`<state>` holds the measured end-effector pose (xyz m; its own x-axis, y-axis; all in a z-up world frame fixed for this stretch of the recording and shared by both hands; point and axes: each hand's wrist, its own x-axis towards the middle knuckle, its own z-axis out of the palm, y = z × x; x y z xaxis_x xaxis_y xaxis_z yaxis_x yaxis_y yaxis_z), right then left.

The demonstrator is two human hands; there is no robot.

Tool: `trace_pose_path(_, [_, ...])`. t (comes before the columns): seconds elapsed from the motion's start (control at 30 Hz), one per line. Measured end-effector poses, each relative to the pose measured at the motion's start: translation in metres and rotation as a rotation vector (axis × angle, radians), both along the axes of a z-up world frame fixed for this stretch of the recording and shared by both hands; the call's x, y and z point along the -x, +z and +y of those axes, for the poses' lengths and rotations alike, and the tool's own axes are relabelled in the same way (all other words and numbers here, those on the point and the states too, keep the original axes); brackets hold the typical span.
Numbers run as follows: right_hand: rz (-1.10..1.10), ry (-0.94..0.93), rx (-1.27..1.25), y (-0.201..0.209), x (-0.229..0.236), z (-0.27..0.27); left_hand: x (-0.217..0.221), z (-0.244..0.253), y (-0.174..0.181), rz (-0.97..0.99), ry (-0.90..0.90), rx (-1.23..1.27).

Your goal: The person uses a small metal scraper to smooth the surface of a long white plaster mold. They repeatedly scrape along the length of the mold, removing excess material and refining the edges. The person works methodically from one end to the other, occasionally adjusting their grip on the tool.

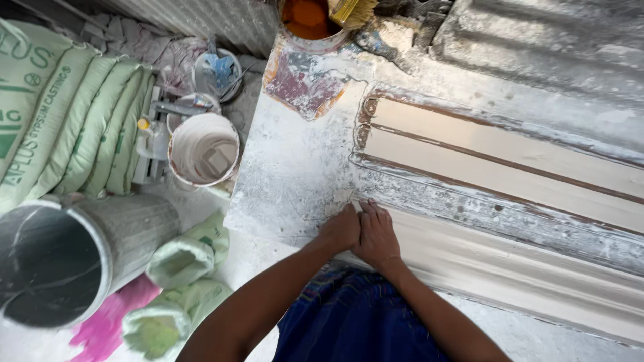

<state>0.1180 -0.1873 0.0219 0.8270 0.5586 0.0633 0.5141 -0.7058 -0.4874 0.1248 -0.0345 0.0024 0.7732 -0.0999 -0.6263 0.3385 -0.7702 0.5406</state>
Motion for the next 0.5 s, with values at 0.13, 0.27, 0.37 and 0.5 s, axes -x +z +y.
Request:
trace_pose_path(0.13, [-0.095,-0.036,-0.115,0.003,0.004,0.005,-0.016,0.042,0.000,0.146,-0.299,-0.045])
trace_pose_path(0.27, [-0.111,-0.050,-0.118,0.005,0.006,0.001,-0.007,0.045,0.019,-0.158,-0.018,-0.043])
trace_pose_path(0.37, [-0.100,-0.052,-0.103,0.003,0.009,0.003,0.010,0.027,0.029,-0.178,-0.094,-0.180])
trace_pose_path(0.5, [-0.087,-0.030,-0.080,-0.001,0.009,-0.001,0.017,-0.001,0.028,-0.231,-0.160,-0.287])
